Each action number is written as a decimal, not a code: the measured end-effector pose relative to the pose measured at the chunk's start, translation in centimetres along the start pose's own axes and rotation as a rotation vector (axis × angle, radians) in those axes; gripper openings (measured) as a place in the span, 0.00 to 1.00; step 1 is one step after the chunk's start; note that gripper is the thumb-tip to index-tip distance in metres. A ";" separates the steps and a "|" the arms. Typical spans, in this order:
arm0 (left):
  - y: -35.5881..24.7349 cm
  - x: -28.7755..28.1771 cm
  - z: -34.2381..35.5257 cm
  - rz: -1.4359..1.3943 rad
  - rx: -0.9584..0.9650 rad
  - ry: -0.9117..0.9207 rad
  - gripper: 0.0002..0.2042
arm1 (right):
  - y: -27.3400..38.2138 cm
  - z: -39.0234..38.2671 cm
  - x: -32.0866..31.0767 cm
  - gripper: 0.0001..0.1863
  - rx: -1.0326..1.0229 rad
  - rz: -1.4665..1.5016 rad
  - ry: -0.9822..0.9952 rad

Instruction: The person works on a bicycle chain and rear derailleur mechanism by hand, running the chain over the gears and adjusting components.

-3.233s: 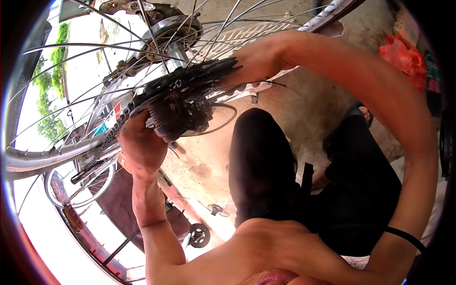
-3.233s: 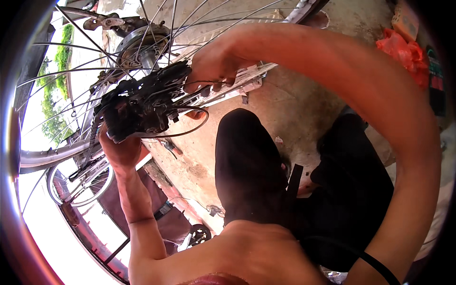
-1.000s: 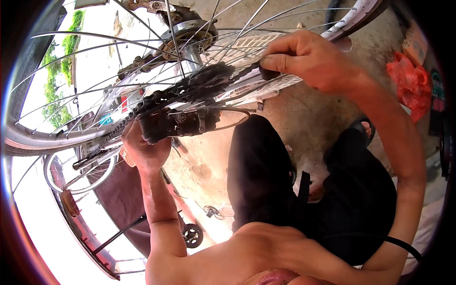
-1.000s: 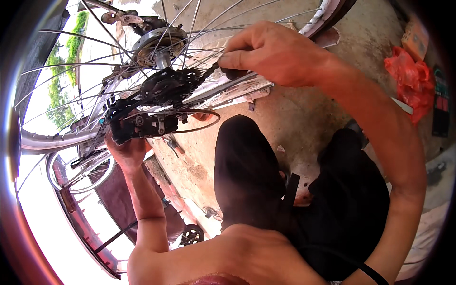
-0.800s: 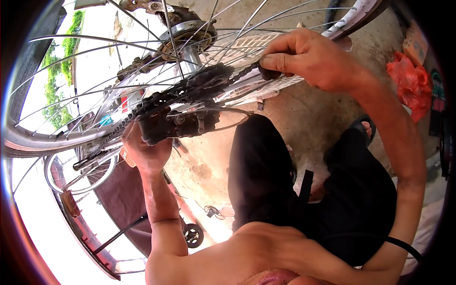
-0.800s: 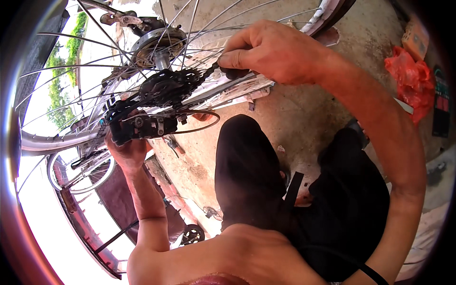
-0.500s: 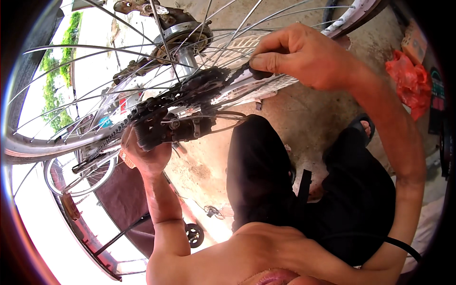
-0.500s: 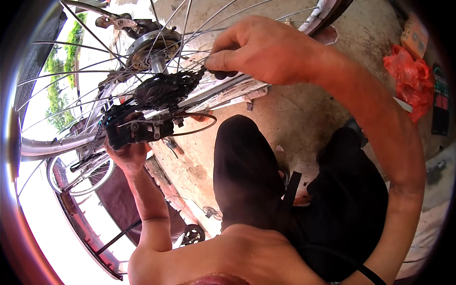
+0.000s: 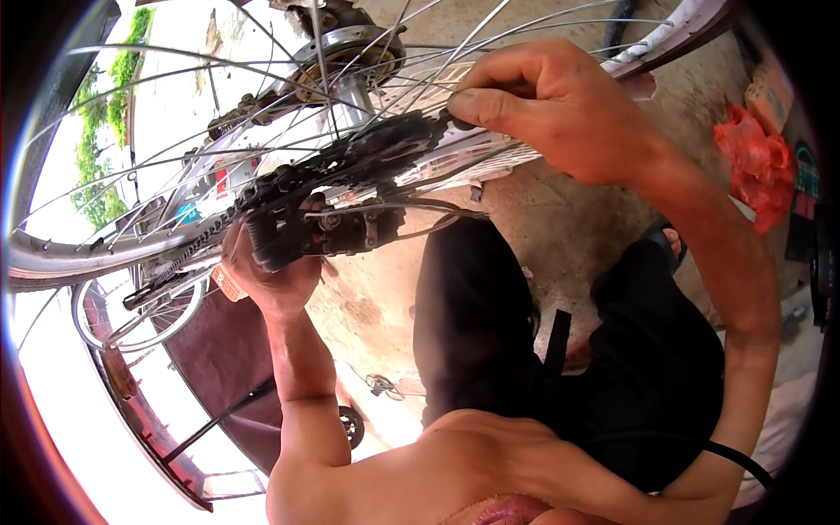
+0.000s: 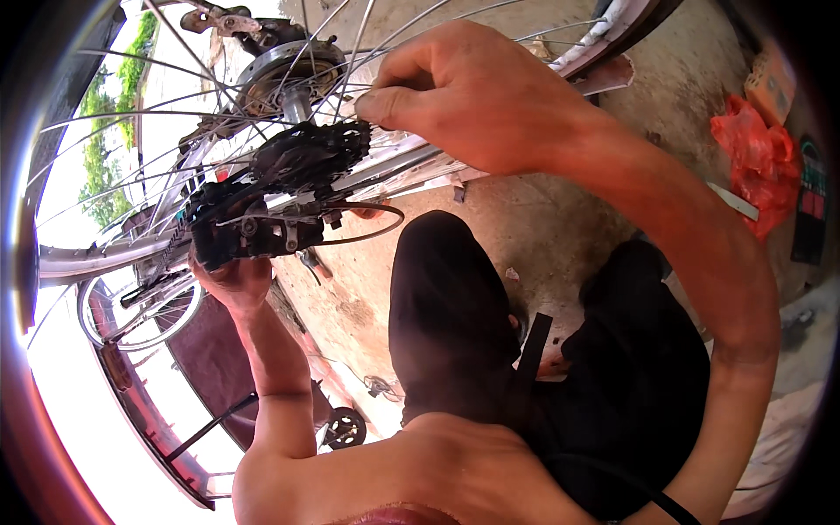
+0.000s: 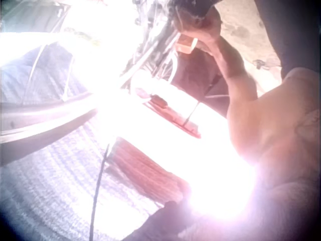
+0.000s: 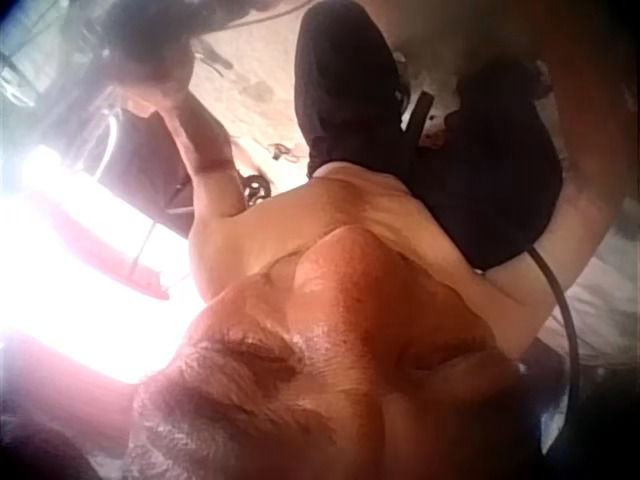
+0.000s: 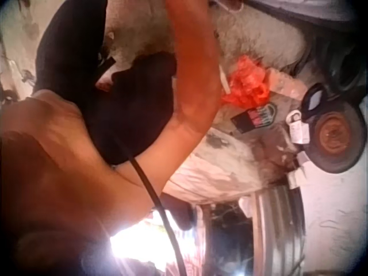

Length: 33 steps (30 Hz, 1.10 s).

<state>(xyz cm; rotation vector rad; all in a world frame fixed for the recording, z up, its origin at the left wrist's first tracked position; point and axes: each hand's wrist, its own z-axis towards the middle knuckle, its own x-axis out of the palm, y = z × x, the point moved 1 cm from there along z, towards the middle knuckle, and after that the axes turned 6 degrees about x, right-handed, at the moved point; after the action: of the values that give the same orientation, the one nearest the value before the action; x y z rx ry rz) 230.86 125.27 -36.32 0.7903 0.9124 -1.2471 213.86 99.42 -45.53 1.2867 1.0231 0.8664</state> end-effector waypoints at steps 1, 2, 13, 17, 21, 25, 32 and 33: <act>0.2 -0.1 -0.4 -0.066 -0.054 0.003 0.11 | 0.2 -0.1 0.2 0.18 -0.008 0.005 -0.041; 0.5 -0.2 -0.8 -0.132 -0.107 0.006 0.11 | 0.3 -0.1 0.4 0.18 -0.016 0.011 -0.083; -0.1 -0.5 0.4 -0.288 -0.066 -0.039 0.14 | 1.7 -1.7 1.2 0.15 0.122 0.083 -0.139; 0.1 -0.7 0.5 -0.287 0.016 -0.050 0.11 | 2.8 -2.2 1.3 0.13 0.173 0.090 -0.124; 0.1 -1.0 0.4 -0.269 0.046 -0.063 0.11 | 4.0 -2.8 1.9 0.11 0.247 0.152 -0.101; -0.2 -1.1 0.8 -0.278 -0.012 -0.135 0.08 | 2.8 -2.9 3.3 0.10 0.207 0.201 -0.222; 0.1 -1.1 0.8 -0.264 -0.030 -0.117 0.11 | 2.1 -3.2 5.8 0.10 0.285 0.560 -0.424; 0.0 -1.1 0.8 -0.254 -0.041 -0.117 0.11 | 1.9 -3.3 6.1 0.09 0.264 0.586 -0.459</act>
<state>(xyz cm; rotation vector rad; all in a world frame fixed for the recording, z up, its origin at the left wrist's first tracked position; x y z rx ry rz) 230.93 125.01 -34.95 0.5749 0.9604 -1.4755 212.86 106.43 -44.31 1.9535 0.3988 0.8192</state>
